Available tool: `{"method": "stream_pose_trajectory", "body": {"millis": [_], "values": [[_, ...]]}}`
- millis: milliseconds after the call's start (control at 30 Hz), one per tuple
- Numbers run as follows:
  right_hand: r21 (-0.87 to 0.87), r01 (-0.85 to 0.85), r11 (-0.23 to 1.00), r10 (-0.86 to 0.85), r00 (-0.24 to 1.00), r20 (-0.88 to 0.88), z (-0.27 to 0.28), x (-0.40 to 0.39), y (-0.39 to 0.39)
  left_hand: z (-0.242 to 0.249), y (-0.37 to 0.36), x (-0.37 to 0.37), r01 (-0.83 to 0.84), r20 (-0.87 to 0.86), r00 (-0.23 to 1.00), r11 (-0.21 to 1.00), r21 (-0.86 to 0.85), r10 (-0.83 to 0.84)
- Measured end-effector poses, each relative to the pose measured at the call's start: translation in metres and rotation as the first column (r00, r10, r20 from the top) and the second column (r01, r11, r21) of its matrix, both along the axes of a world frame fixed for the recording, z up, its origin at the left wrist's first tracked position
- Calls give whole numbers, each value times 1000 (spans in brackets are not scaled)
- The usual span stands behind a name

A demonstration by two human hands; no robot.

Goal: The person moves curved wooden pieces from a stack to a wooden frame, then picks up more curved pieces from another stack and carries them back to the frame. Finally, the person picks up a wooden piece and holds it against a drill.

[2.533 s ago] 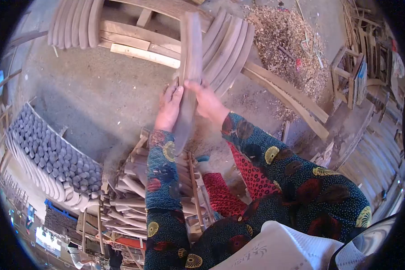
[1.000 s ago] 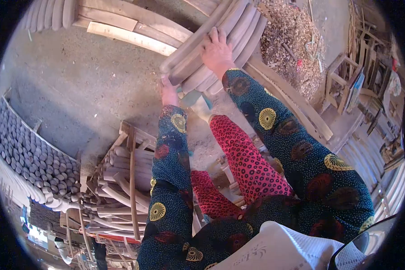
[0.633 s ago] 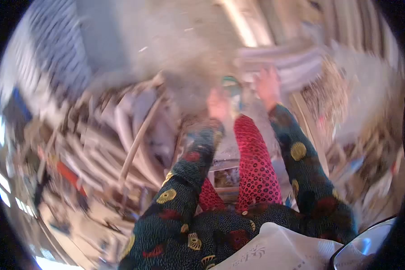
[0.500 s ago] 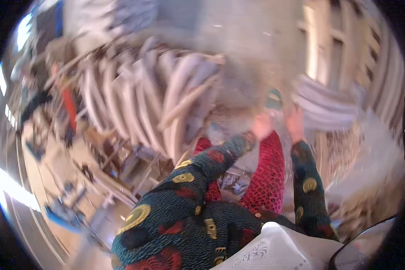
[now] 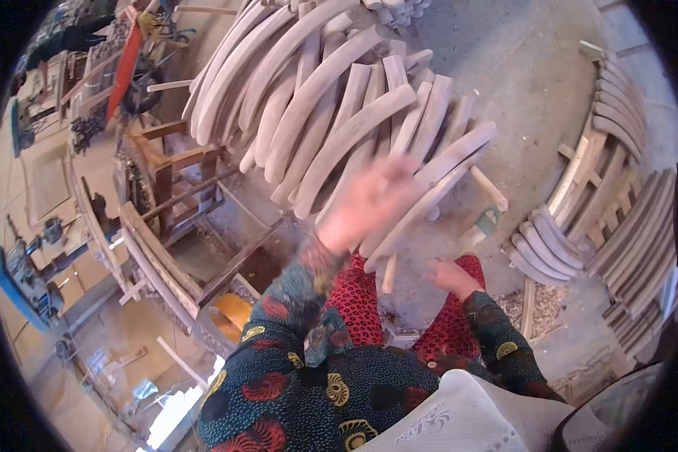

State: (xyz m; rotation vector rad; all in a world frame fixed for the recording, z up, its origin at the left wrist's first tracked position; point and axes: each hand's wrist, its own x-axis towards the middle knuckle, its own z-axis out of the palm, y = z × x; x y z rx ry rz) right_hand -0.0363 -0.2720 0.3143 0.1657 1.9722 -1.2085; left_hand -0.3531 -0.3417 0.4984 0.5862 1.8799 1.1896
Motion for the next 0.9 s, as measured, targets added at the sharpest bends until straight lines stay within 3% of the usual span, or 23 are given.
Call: {"method": "stream_pose_trajectory", "body": {"millis": [33, 67, 133, 233, 333, 467, 600, 667, 700, 733, 800, 867, 900], "values": [[-14, -36, 999, 37, 999, 27, 9, -10, -12, -10, -8, -32, -124, -303, 949, 987, -103, 87], [-27, -68, 997, 69, 996, 54, 17, -21, -25, -60, -45, -60, -200, -710, 702, 972, -120, 57], [-69, -126, 990, 132, 986, 101, 32, -48, -51, -104, -85, -103, -463, -898, 423, 825, -326, -118], [-88, -216, 972, 227, 962, 149, 53, -75, -66, -123, -110, -129, -501, -873, 420, 738, -451, -248], [-44, -301, 953, 304, 941, 150, 62, -87, -60, -123, -117, -145, -357, -717, 674, 770, -529, -179], [-64, -274, 960, 281, 945, 168, 75, -85, -54, -103, -132, -146, -275, -787, 597, 881, -386, -158], [-89, -239, 967, 254, 938, 235, 133, -116, -23, -16, -125, -107, -132, -566, 824, 979, -153, 23], [-327, 8, 945, 20, 996, 82, 145, -114, 5, 41, -96, -66, -45, -229, 973, 974, -224, -7], [-450, 118, 885, -119, 993, 27, 153, -111, 18, 52, -89, -44, 84, -93, 990, 974, -211, -105], [-505, 229, 832, -216, 973, 86, 169, -110, 35, 59, -76, -26, 210, 40, 978, 961, -179, -206], [-587, 442, 678, -387, 894, 227, 198, -99, 65, 80, -25, 11, 545, 292, 824, 820, -175, -485], [-690, 568, 449, -720, 687, 99, 199, -58, 74, 65, 14, 61, 644, 409, 698, 765, 3, -588], [-776, 627, 66, -818, 479, 317, 198, -42, 80, 54, 34, 83, 757, 400, 605, 653, -21, -688]]}}
